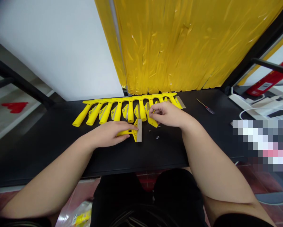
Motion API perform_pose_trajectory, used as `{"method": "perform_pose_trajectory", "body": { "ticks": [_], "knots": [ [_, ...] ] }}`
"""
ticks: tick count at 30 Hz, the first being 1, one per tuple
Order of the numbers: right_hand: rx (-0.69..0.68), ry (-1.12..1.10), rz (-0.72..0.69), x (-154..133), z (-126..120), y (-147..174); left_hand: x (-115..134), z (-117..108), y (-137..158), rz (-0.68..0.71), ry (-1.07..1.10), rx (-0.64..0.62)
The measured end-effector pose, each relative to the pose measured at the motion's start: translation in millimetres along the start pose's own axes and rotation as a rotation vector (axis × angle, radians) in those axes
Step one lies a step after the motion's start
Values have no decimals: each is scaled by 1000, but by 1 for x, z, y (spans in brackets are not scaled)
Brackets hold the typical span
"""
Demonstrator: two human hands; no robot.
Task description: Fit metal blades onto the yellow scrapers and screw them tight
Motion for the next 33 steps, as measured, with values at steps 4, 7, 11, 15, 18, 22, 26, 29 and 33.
{"method": "perform_pose_trajectory", "body": {
  "ticks": [4,7,11,15,18,22,26,29,33],
  "knots": [
    [-7,-173,5,2,8,-4,-5,-1,0,-62,-46,15],
    [0,-280,17,3,16,-8,-11,-4,1,-151,-72,46],
    [8,-333,75,6,32,-13,-11,-6,1,-178,-75,83],
    [58,-330,169,10,40,-13,-11,-7,0,-184,-61,102],
    [75,-320,195,10,44,-13,-11,-6,-1,-190,-58,106],
    [85,-344,195,8,49,-15,-10,-5,-2,-183,-66,113],
    [87,-364,197,9,52,-15,-9,-5,-3,-173,-66,113],
    [86,-314,203,10,52,-15,-8,-5,-3,-162,-59,124],
    [117,-133,156,7,44,-16,-8,-6,-2,-161,-56,127]
  ]
}}
Point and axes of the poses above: each hand's wrist, its own y-axis away from the middle knuckle, its own z-axis out of the palm, x = y × z, the point moved 10 cm from there along -y, towards the middle knuckle, and after that the axes turned 1 degree about y, right-handed, at the moved point
